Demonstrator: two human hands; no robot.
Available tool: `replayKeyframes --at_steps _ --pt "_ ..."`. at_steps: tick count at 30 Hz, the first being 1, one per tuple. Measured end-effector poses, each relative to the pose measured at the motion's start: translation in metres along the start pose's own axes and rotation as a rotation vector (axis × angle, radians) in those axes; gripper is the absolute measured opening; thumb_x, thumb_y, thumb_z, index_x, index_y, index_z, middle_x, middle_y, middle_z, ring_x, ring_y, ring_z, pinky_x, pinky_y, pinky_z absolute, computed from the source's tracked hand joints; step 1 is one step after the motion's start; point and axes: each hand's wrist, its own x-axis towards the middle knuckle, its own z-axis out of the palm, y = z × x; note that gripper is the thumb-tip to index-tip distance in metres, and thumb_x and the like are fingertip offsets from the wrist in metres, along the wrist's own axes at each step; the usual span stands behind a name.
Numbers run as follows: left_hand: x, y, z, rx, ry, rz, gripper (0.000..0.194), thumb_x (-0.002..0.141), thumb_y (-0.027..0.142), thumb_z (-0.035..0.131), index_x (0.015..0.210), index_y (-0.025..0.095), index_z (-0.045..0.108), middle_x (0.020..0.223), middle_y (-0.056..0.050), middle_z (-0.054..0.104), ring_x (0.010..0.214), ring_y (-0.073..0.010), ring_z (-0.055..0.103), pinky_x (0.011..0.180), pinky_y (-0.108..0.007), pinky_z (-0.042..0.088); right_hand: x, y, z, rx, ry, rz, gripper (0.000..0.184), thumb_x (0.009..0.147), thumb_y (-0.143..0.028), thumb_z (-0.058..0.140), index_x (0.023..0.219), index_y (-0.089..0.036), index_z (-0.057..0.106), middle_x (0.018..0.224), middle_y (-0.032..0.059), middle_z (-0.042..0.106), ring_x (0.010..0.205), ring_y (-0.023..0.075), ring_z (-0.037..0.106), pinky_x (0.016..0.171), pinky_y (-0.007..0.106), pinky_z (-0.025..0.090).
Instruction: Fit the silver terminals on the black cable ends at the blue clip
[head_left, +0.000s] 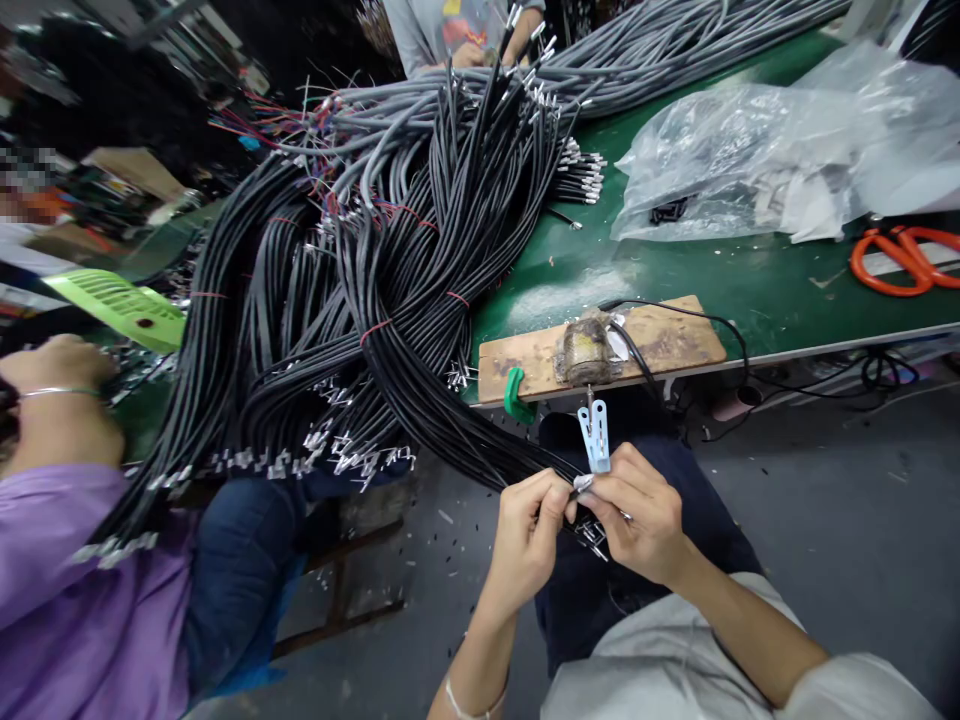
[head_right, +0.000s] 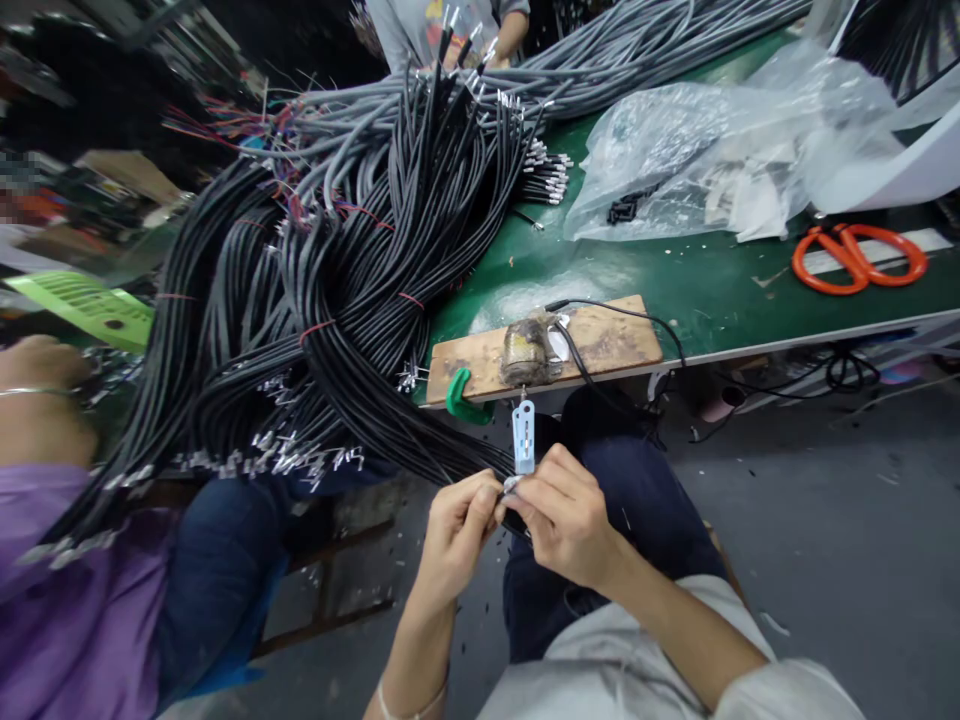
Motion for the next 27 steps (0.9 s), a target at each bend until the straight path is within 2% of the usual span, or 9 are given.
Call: replayKeyframes --at_steps 5,8,10,14,16,18,20,23,27 --pt "0.003 -0.003 -0.002 -0.110 -0.022 -0.080 0.048 0.098 0.039 0.040 0.055 0.018 0.039 0.052 0.004 0.033 0.045 -0.0082 0.031 0.046 -0.023 0.026 -0.006 -0.005 0.005 -0.110 0.002 -0.022 0.011 0.084 -0.008 0.058 0.085 -0.017 0.064 0.071 0.0073 0.063 0.066 0.0190 0.048 0.063 0.034 0.042" --pt "0.004 -0.001 -0.005 -0.086 -0.022 -0.046 0.049 0.097 0.040 0.042 0.054 0.017 0.045 0.051 0.004 0.037 0.045 -0.0085 0.034 0.046 -0.023 0.027 -0.005 -0.007 0.002 -0.010 -0.025 0.054 0.012 0.086 -0.010 0.056 0.081 -0.018 0.064 0.069 0.0063 0.061 0.067 0.0187 0.048 0.065 0.034 0.041" --pt "0.005 0.001 -0.007 -0.082 -0.044 0.067 0.046 0.095 0.042 0.047 0.056 0.016 0.053 0.052 0.001 0.044 0.047 -0.0097 0.040 0.047 -0.024 0.031 -0.004 -0.008 -0.002 0.248 -0.082 0.217 0.016 0.088 -0.017 0.056 0.075 -0.018 0.065 0.066 0.0047 0.058 0.066 0.0175 0.048 0.064 0.033 0.040" --pt "0.009 0.004 -0.012 -0.108 -0.080 0.278 0.032 0.088 0.041 0.061 0.068 0.016 0.064 0.059 -0.002 0.058 0.055 -0.0129 0.050 0.053 -0.025 0.038 -0.006 -0.004 -0.009 0.913 -0.230 0.647 0.031 0.087 -0.036 0.060 0.064 -0.016 0.064 0.059 0.0010 0.053 0.056 0.0128 0.047 0.052 0.027 0.037" --pt "0.010 0.005 -0.011 -0.070 -0.083 0.312 0.022 0.086 0.033 0.065 0.071 0.017 0.064 0.062 -0.002 0.059 0.058 -0.0132 0.052 0.055 -0.025 0.039 -0.006 0.003 -0.011 1.071 -0.286 0.818 0.035 0.081 -0.040 0.065 0.058 -0.014 0.063 0.053 -0.0012 0.050 0.047 0.0093 0.043 0.046 0.023 0.032" --pt "0.010 0.005 -0.009 0.000 -0.060 0.326 0.013 0.084 0.023 0.067 0.073 0.017 0.064 0.064 -0.002 0.058 0.060 -0.0130 0.051 0.054 -0.025 0.039 0.000 0.012 -0.012 1.055 -0.278 0.936 0.033 0.073 -0.039 0.073 0.055 -0.013 0.063 0.048 -0.0028 0.050 0.042 0.0069 0.039 0.042 0.022 0.029" --pt "0.011 0.006 -0.006 0.054 -0.008 0.338 0.009 0.082 0.018 0.067 0.074 0.017 0.063 0.064 -0.002 0.058 0.060 -0.0129 0.051 0.052 -0.024 0.038 0.012 0.020 -0.013 0.969 -0.190 0.995 0.030 0.065 -0.037 0.079 0.054 -0.013 0.065 0.047 -0.0027 0.053 0.042 0.0066 0.040 0.044 0.021 0.030" --pt "0.011 0.007 -0.003 0.067 0.074 0.373 0.007 0.081 0.016 0.068 0.075 0.017 0.064 0.065 -0.002 0.058 0.060 -0.0133 0.050 0.052 -0.025 0.038 0.035 0.028 -0.014 0.938 -0.055 1.009 0.035 0.065 -0.044 0.080 0.056 -0.013 0.067 0.051 -0.0011 0.057 0.049 0.0081 0.046 0.048 0.021 0.035" --pt "0.011 0.008 -0.002 0.026 0.166 0.411 0.006 0.080 0.014 0.067 0.077 0.018 0.064 0.064 -0.001 0.058 0.061 -0.0136 0.050 0.055 -0.025 0.039 0.051 0.029 -0.009 1.018 -0.078 0.988 0.045 0.068 -0.058 0.075 0.064 -0.013 0.069 0.058 0.0007 0.059 0.056 0.0100 0.049 0.053 0.022 0.039"
